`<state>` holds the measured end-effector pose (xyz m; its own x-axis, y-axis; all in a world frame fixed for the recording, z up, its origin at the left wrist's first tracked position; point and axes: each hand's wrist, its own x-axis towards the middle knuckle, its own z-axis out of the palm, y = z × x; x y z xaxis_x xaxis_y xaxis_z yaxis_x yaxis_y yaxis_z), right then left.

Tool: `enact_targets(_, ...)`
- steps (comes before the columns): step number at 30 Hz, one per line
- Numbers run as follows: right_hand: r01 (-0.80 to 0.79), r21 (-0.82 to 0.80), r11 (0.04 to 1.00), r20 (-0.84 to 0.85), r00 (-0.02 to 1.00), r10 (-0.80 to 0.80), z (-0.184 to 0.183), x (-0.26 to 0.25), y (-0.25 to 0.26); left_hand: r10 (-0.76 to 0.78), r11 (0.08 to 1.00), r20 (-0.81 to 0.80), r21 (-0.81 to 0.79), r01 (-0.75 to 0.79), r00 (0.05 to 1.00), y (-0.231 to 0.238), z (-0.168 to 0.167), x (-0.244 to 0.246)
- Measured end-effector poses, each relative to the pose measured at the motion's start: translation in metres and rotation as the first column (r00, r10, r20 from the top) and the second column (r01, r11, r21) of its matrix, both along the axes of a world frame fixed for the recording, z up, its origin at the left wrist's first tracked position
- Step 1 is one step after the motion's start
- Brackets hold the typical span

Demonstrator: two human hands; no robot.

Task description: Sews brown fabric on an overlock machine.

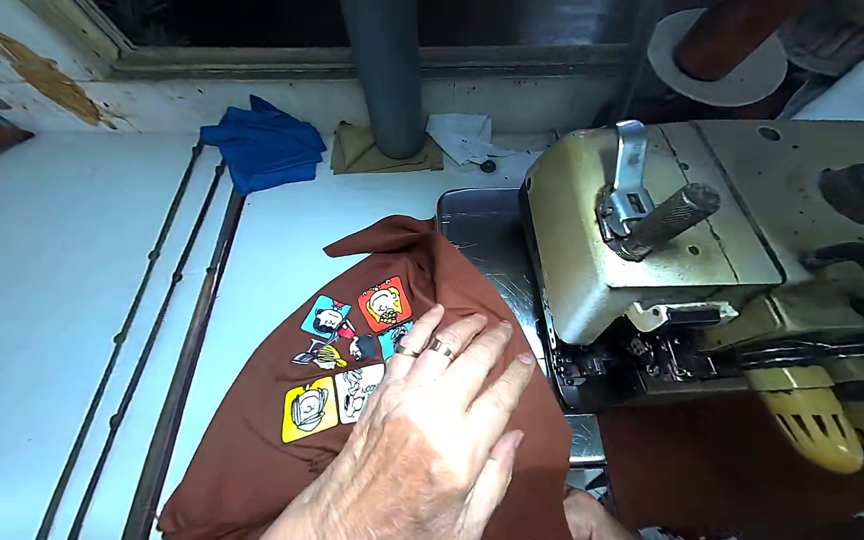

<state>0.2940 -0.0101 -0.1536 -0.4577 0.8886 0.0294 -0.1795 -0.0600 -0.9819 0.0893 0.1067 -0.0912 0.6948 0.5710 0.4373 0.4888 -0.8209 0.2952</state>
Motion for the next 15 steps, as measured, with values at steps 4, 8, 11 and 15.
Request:
enact_targets(4, 0.078, -0.07, 0.994, -0.069, 0.994, -0.083, 0.008, 0.003, 0.005, -0.033, 0.999, -0.048, -0.003, 0.033, 0.998, 0.011, -0.001, 0.011)
enact_targets(8, 0.105, 0.113, 0.988, 0.085, 0.99, -0.115, 0.014, 0.012, 0.01, -0.092, 0.995, -0.014, -0.043, 0.091, 0.996, 0.023, -0.004, 0.011)
enact_targets(11, 0.222, 0.253, 0.942, 0.321, 0.899, -0.298, 0.019, 0.046, 0.004, -0.091, 0.994, 0.088, -0.056, 0.096, 0.992, 0.022, -0.014, -0.003)
enact_targets(15, 0.611, 0.492, 0.621, 0.635, 0.237, -0.735, 0.029, 0.136, -0.005, -0.002, 0.992, 0.135, -0.123, 0.019, 0.991, 0.004, -0.021, -0.032)
